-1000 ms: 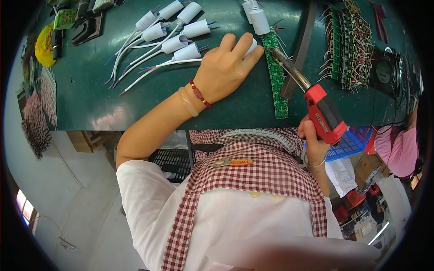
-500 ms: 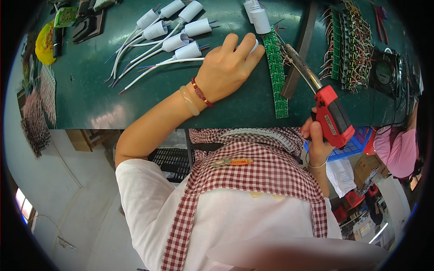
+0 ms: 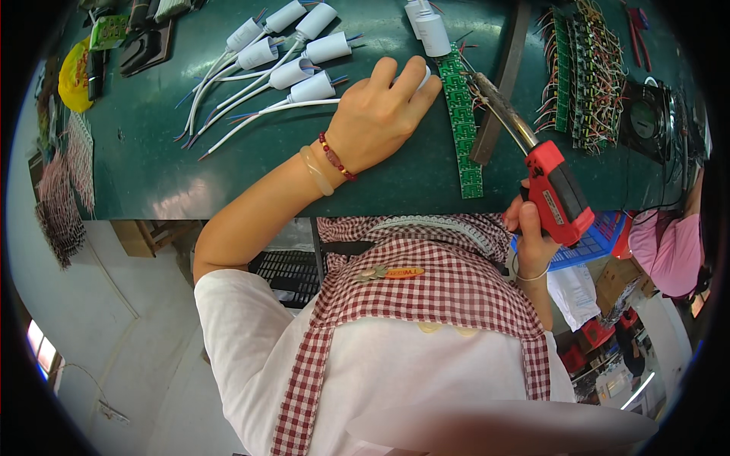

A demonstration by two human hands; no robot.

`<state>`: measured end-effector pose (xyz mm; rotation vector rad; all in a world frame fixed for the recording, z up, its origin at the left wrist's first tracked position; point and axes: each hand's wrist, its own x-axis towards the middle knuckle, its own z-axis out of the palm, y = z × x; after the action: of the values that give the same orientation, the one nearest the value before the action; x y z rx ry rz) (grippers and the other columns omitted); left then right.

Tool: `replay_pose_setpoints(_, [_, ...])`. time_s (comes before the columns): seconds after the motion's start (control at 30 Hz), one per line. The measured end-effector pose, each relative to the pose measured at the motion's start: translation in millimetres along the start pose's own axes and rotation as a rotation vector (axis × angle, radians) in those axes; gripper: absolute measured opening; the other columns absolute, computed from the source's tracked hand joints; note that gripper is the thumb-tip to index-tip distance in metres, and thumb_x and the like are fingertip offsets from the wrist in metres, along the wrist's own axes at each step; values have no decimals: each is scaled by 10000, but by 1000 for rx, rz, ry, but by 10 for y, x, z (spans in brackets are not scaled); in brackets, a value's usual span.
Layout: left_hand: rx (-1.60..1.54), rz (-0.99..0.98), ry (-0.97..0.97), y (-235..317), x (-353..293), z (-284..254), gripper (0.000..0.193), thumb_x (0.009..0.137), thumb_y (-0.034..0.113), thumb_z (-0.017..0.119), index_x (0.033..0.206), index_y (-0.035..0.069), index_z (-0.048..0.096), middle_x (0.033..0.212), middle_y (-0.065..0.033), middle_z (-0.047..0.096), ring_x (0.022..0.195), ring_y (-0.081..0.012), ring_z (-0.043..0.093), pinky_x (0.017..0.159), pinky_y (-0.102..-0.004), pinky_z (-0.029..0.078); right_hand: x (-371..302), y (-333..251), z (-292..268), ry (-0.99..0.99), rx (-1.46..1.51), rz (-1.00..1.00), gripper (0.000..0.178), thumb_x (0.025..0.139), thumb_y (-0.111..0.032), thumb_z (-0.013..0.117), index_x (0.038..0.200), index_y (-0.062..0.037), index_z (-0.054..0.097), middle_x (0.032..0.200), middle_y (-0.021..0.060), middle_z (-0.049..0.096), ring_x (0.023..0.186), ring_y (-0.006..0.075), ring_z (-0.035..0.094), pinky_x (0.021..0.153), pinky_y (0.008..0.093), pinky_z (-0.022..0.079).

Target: The person attaches electrical components to a green circuit board using a soldering iron.

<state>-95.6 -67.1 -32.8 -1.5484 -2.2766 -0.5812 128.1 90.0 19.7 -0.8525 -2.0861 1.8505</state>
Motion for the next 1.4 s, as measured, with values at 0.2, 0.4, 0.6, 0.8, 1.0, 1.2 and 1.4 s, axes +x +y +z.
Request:
replay_pose_setpoints(0.2, [-2,-3,-2,1,-1,1,376,714,71,620,1085,128,650,1039,-71,553,790,-189,542,548,-263,482,-2,-5,8,2,31,30,377,916,-193,599,1181,58,505,667,80,550,531,119,472,515,251,413])
replay_pose_setpoints(0.4, [2,1,-3,-5,3,3,381,714,69,620,1089,130,648,1037,-70,552,792,-187,542,546,-264,481,8,-12,18,4,46,10,377,916,-195,602,1181,55,505,668,82,550,530,120,472,515,255,415])
replay_pose_setpoints(0.6, [10,6,3,2,8,6,382,709,66,620,1084,132,647,1030,-64,551,786,-184,542,548,-264,481,14,-27,23,24,78,4,365,918,-192,598,1172,54,508,667,83,552,522,121,473,506,254,415])
replay_pose_setpoints(0.8, [28,22,17,-10,19,23,369,698,68,632,1060,137,654,1012,-51,555,772,-178,538,546,-263,477,16,-27,0,45,79,-15,350,923,-178,588,1171,57,509,666,84,553,511,116,463,501,247,412])
replay_pose_setpoints(1.0, [100,39,-13,20,36,-47,345,709,83,645,1048,150,662,1018,-29,561,771,-164,526,635,-279,448,21,-23,-18,41,114,-33,345,926,-165,579,1177,60,508,665,83,549,513,112,459,506,249,414])
replay_pose_setpoints(1.2, [250,150,-6,35,195,-207,293,759,112,615,1043,162,668,1016,25,561,833,-135,537,847,-346,400,18,11,-50,59,114,-51,335,927,-144,564,1178,70,504,658,83,544,514,112,454,511,251,412])
replay_pose_setpoints(1.4, [417,458,-76,-152,448,-306,261,751,158,635,1006,181,684,1089,55,579,1019,-97,567,1097,-455,304,1,3,-56,62,101,-46,319,929,-116,544,1177,79,500,649,83,537,514,114,453,509,249,402])
